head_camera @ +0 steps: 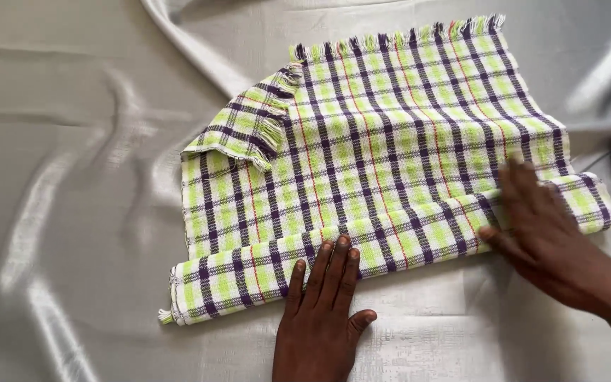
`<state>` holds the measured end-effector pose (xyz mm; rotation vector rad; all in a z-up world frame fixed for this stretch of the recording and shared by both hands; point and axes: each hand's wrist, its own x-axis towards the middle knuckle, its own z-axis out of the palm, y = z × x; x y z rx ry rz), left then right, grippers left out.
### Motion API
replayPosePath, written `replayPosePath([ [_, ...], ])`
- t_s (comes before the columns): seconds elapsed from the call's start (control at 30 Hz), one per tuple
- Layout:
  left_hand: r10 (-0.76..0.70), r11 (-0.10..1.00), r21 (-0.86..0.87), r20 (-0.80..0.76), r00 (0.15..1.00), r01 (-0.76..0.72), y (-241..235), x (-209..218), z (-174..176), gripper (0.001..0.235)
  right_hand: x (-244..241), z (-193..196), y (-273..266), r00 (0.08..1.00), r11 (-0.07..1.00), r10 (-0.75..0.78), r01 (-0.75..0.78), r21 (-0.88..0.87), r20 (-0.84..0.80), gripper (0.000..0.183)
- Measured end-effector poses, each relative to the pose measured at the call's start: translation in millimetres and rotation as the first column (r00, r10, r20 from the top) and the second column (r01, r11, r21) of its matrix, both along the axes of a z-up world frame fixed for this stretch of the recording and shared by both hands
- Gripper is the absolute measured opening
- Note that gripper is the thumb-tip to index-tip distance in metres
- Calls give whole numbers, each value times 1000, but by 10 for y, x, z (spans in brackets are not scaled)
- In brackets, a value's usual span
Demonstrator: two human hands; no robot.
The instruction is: Rolling and folding a patterned towel on a cloth-covered surface on the floor.
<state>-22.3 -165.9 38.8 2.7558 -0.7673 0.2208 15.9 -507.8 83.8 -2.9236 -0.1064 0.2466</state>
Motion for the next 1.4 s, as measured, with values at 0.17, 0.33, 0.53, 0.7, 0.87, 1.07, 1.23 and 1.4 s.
replayPosePath([
  [0.17,-17,1000,8,-12,1000,18,47,8,25,82,-56,4,195,962,965,252,-258,-49,-109,109],
  [0.33,59,994,94,-21,998,-57,351,228,55,79,-5,-169,-124,965,932,259,-240,-272,37,108],
  [0.53,192,981,8,75,978,-193,682,299,230,77,32,190,-69,992,942,-11,-30,-335,-122,93],
  [0.7,282,959,64,-67,957,-278,722,273,271,66,-17,212,-134,1000,863,31,-26,-505,2,75],
  [0.87,400,916,31,-35,916,-400,855,269,347,77,-25,257,-145,995,893,-97,84,-442,-7,70],
  [1.07,545,838,109,-161,823,-534,1112,287,168,71,-6,346,-224,971,900,-238,217,-379,-10,42],
  [1.23,610,786,183,-78,789,-590,1197,281,382,69,-74,137,-937,987,958,-160,154,-243,-5,63],
  [1.4,617,744,168,-544,569,-647,2067,670,145,65,191,-541,-1778,910,973,-177,103,-208,-376,83],
])
